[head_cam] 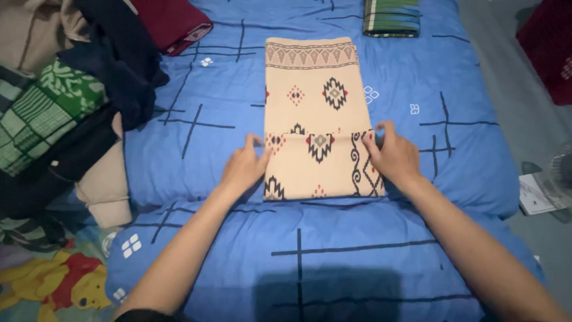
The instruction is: The person folds a patterned beige cloth and a maroon long-sleeved top on a blue bedsheet. The person smooths and aligns the items, folding them into compact rectangles and placing them on the bed.
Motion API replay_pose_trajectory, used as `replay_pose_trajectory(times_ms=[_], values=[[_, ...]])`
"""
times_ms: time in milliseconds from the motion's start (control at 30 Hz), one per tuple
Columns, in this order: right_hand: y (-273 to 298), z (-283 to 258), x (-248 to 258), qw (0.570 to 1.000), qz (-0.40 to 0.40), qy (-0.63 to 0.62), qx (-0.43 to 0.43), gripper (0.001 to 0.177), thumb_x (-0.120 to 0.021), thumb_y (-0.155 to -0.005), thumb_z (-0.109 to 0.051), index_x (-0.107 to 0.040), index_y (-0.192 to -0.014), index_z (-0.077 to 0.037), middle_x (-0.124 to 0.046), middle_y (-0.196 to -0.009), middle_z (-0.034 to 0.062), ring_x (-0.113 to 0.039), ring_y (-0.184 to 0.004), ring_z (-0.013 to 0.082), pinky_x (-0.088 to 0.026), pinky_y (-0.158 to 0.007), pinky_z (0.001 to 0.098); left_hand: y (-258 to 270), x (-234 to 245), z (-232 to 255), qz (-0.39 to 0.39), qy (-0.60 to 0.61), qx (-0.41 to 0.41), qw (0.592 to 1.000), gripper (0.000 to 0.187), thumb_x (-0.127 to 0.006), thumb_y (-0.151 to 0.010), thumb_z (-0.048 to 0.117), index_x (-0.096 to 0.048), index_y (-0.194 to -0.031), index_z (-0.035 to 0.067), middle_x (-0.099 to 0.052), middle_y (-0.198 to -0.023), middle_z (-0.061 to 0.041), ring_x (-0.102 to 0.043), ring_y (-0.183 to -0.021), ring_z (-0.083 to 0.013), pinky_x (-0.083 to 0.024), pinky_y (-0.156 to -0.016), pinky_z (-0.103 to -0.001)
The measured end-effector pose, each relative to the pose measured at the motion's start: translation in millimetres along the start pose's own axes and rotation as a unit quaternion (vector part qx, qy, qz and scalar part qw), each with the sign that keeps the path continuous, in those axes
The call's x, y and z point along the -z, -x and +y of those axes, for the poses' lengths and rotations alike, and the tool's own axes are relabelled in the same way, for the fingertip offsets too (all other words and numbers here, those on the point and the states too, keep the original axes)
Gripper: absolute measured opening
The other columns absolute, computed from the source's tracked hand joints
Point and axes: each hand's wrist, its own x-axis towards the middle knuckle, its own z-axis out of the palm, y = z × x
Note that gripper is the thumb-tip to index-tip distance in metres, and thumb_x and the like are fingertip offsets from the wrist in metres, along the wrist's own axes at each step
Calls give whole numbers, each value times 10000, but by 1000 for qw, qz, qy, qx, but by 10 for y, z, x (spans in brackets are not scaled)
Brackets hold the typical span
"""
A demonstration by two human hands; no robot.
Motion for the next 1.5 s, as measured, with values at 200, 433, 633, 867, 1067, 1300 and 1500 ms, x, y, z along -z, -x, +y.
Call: replay_pose_trajectory(times_ms=[200, 433, 633, 867, 1067, 1300, 1500], values=[[99, 225, 154, 921, -20, 79, 380, 670, -613, -858, -259, -461, -1510, -223, -411, -1599, 96, -413, -1446, 314, -362, -1118, 470, 1, 264, -62, 61, -298, -525, 795, 776, -684, -741, 223, -476, -1479, 106, -517, -1515, -134, -476, -1426, -307, -404, -1140, -465], [-56, 271, 37, 944, -53, -13, 324, 805, -682, -792, -427, -422, -1522, -205, -401, -1588, 90, -398, -1431, 282, -307, -1090, 480, -301, 131, -209, 28, -202, -538, 818, 754, -676, -834, 268, -465, -1515, 23, -460, -1564, -204, -416, -1472, -370, -359, -1210, -467], [-60, 295, -9, 945, -40, -23, 324, 765, -690, -802, -445, -469, -1502, -230, -472, -1545, 55, -447, -1428, 255, -329, -1110, 447, -319, 30, -232, 28, -196, -526, 827, 659, -712, -830, 322, -560, -1439, 119, -557, -1467, -162, -535, -1334, -361, -403, -1139, -466], [-18, 293, -76, 917, 69, 92, 382, 659, -621, -889, -326, -484, -1527, -230, -419, -1614, 58, -371, -1506, 276, -263, -1226, 483, -364, -90, -291, 62, -166, -503, 846, 652, -702, -844, 323, -585, -1429, 62, -568, -1485, -181, -528, -1382, -345, -395, -1162, -473], [23, 313, -36, 903, -17, 5, 430, 618, -586, -906, -323, -510, -1498, -161, -503, -1561, 18, -418, -1478, 202, -287, -1210, 435, -285, -26, -375, 47, -75, -479, 874, 475, -658, -942, 252, -668, -1402, 135, -656, -1428, -119, -609, -1346, -292, -485, -1143, -400], [73, 524, -398, 976, -92, -112, 164, 325, -663, -943, -305, -704, -1169, -75, -737, -1088, 81, -685, -998, 200, -525, -900, 346, -264, -283, -603, -78, 115, -162, 977, 285, -642, -951, 302, -777, -964, 51, -785, -817, -86, -734, -685, -150, -580, -670, -305], [-69, 431, -373, 802, -186, -547, -153, 351, -669, -966, -299, -699, -1133, 8, -750, -909, 28, -658, -726, 86, -516, -642, 248, -538, -386, -588, -79, 329, 1, 941, 390, -687, -981, 342, -738, -1042, -39, -758, -853, -75, -678, -693, -104, -540, -632, -281]])
